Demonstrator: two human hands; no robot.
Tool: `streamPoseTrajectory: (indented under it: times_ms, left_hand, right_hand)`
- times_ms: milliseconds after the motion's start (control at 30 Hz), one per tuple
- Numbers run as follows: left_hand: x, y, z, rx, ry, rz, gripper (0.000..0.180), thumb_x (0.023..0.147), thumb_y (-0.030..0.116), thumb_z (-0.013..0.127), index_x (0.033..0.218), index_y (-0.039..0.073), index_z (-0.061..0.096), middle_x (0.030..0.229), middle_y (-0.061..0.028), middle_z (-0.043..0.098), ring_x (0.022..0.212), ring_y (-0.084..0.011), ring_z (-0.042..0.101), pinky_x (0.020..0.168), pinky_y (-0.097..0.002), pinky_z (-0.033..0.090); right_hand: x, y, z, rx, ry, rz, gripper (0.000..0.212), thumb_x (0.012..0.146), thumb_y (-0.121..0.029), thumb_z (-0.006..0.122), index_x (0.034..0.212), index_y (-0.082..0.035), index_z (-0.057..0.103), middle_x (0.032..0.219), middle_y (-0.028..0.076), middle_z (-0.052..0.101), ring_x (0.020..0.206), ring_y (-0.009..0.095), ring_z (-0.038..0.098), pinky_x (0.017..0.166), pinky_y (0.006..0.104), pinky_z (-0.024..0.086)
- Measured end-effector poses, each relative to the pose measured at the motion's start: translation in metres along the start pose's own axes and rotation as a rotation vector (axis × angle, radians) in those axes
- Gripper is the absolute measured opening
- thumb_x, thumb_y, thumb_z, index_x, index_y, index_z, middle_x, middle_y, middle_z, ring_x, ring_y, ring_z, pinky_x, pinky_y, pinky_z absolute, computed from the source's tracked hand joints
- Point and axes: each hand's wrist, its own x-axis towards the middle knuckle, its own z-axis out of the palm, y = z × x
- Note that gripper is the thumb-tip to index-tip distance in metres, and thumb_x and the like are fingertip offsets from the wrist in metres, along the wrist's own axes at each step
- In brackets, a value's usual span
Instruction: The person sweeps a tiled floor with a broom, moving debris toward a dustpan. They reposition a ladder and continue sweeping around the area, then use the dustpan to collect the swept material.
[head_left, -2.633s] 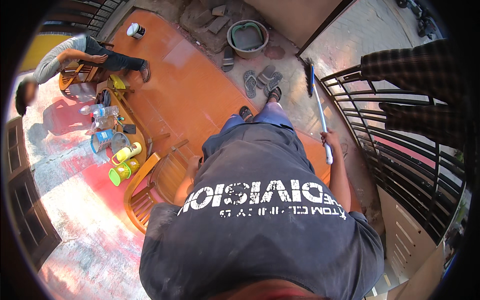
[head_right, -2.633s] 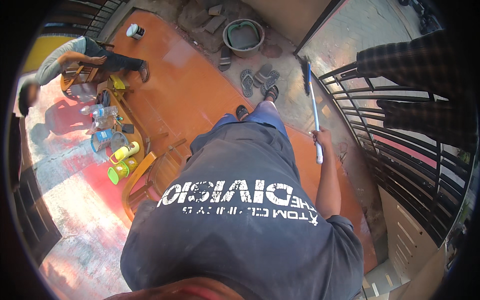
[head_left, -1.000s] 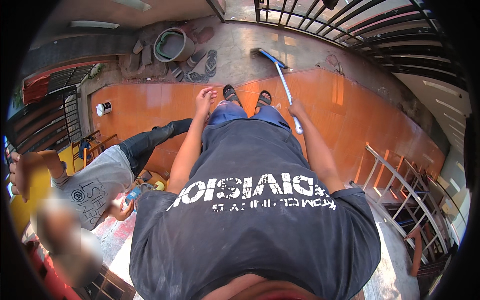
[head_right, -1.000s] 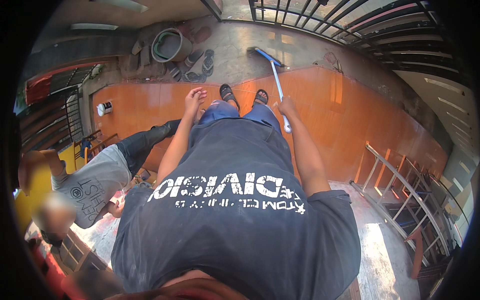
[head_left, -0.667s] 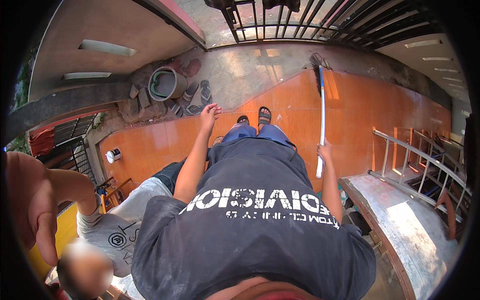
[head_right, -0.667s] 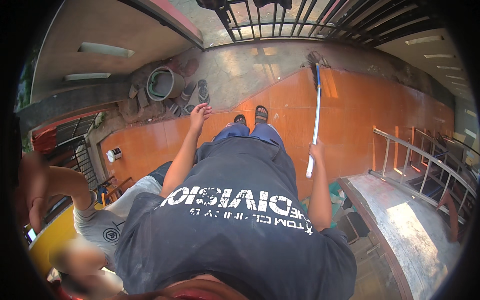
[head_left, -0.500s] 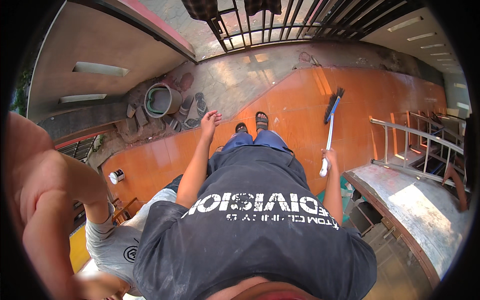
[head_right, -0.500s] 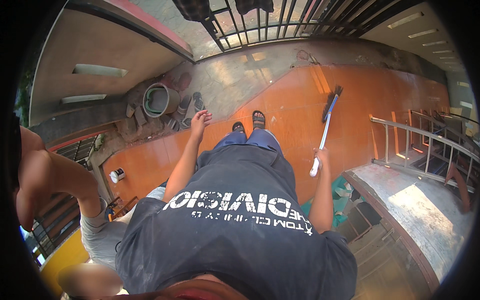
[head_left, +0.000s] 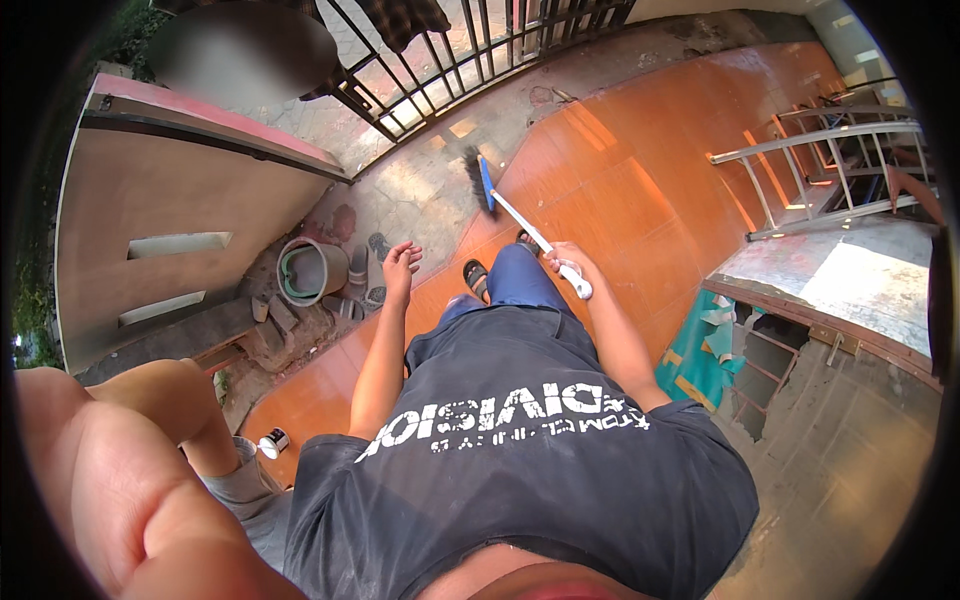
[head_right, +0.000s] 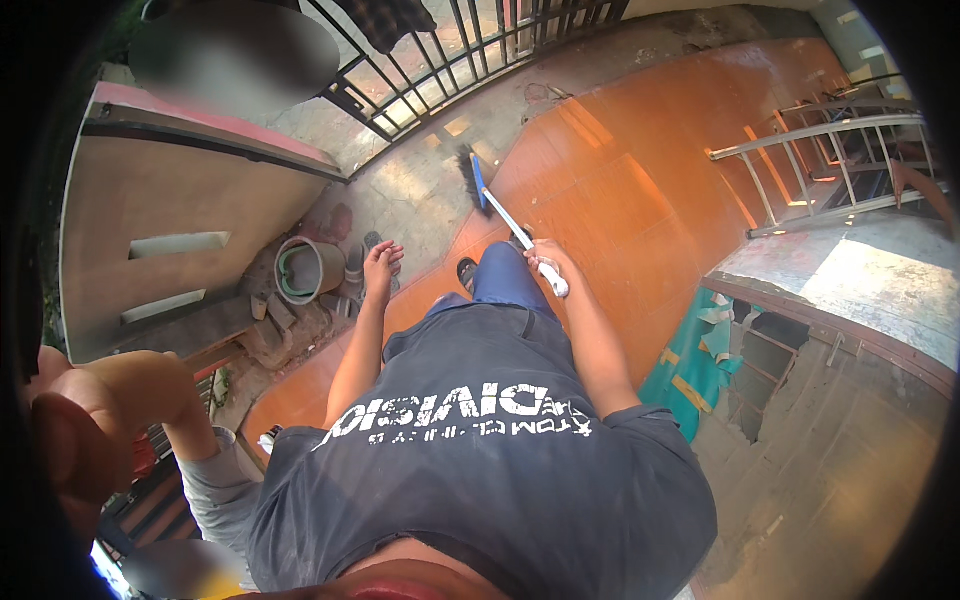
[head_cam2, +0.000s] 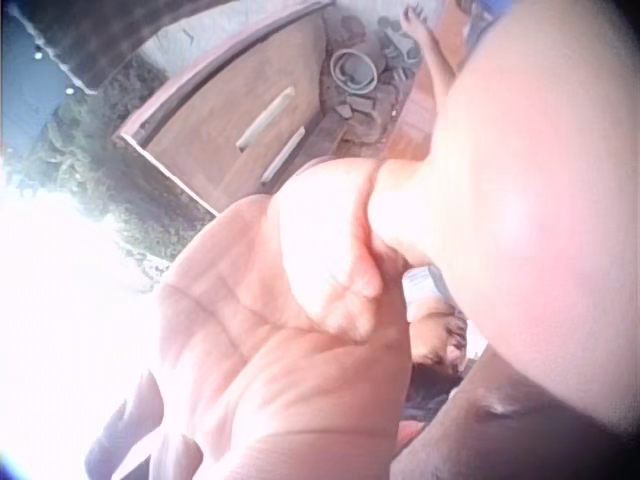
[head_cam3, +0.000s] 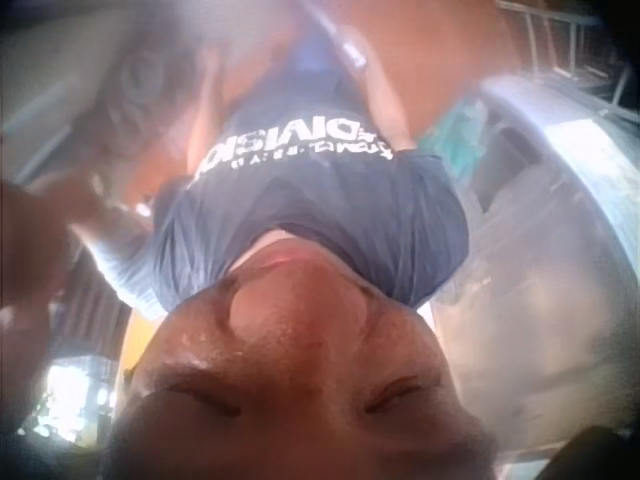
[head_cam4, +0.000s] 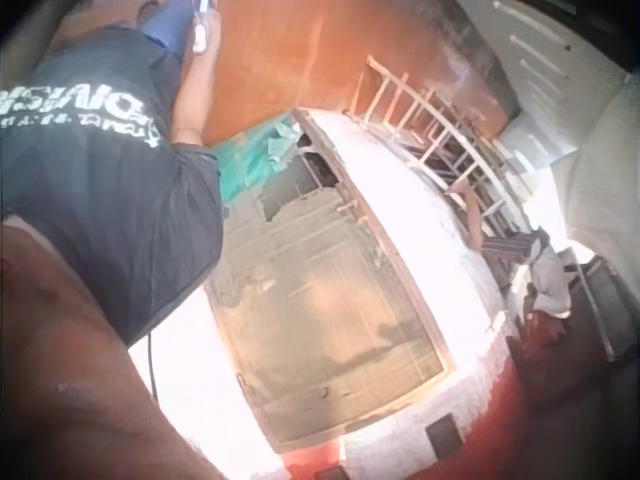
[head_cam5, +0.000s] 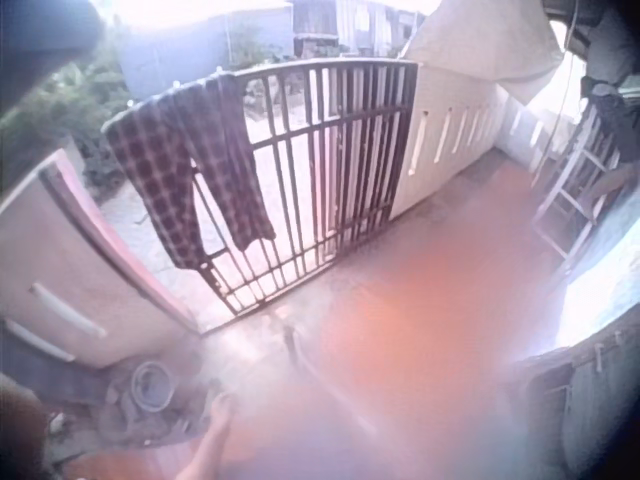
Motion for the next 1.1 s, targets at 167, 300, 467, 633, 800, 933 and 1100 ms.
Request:
streamPoseTrajectory:
  times_ms: [167,300,467,633,800,933,1100]
  left_hand:
    - [-0.010,0.011,0.009,0.007,0.006,0.075,0.026,0.099,0.016,0.047,0.121,0.005,0.057,0.111,-0.0085,0.068,0.098,-0.0152,0.064,0.080,-0.0320,0.050]
    - [-0.031,0.013,0.014,-0.034,0.052,0.102,0.025,0.100,0.016,0.047,0.120,0.006,0.057,0.110,-0.0077,0.069,0.096,-0.0139,0.064,0.077,-0.0292,0.049]
    - [-0.058,0.006,0.041,-0.114,0.123,0.056,0.025,0.100,0.017,0.047,0.119,0.007,0.058,0.110,-0.0068,0.069,0.095,-0.0134,0.064,0.078,-0.0292,0.048]
    - [-0.082,0.002,0.091,-0.088,0.098,0.036,0.026,0.100,0.018,0.046,0.121,0.007,0.056,0.114,-0.0076,0.068,0.102,-0.0171,0.063,0.084,-0.0335,0.049]
    - [-0.092,0.012,0.137,-0.052,0.023,0.056,0.026,0.100,0.018,0.047,0.121,0.006,0.056,0.114,-0.0086,0.068,0.102,-0.0177,0.063,0.085,-0.0330,0.049]
    - [-0.083,0.031,0.169,0.003,-0.059,0.099,0.027,0.100,0.019,0.048,0.121,0.005,0.056,0.114,-0.0091,0.068,0.101,-0.0170,0.064,0.083,-0.0316,0.049]
    - [-0.061,0.066,0.232,0.063,-0.217,0.195,0.027,0.100,0.019,0.048,0.122,0.006,0.056,0.112,-0.0088,0.068,0.099,-0.0153,0.064,0.080,-0.0293,0.050]
  right_hand:
    - [-0.027,-0.019,0.008,-0.095,0.008,-0.118,0.052,0.086,-0.002,0.063,0.136,-0.001,0.046,0.063,-0.001,0.054,0.044,0.004,0.046,0.038,0.0204,0.038]
    - [-0.068,-0.005,-0.045,-0.168,0.153,-0.155,0.034,0.087,-0.004,0.060,0.121,-0.004,0.058,0.062,-0.002,0.052,0.044,0.006,0.046,0.039,0.0249,0.039]
    - [-0.131,0.041,-0.169,-0.032,0.381,-0.174,0.024,0.088,-0.005,0.057,0.111,-0.010,0.053,0.058,-0.003,0.047,0.041,0.007,0.043,0.036,0.0268,0.038]
    - [-0.161,0.114,-0.306,0.291,0.578,-0.159,0.007,0.086,-0.002,0.054,0.090,-0.007,0.053,0.055,0.002,0.048,0.040,0.011,0.045,0.035,0.0305,0.040]
    - [-0.106,0.164,-0.358,0.358,0.762,-0.190,0.005,0.075,0.000,0.057,0.071,-0.003,0.056,0.053,0.006,0.051,0.040,0.018,0.049,0.036,0.0327,0.040]
    - [-0.050,0.147,-0.319,0.421,0.461,-0.206,0.011,0.074,-0.001,0.059,0.064,-0.003,0.055,0.053,0.007,0.053,0.040,0.019,0.050,0.039,0.0316,0.040]
    - [-0.067,0.085,-0.274,0.758,-0.078,0.015,0.006,0.084,-0.003,0.058,0.086,-0.006,0.054,0.060,-0.002,0.053,0.045,0.006,0.050,0.039,0.0224,0.040]
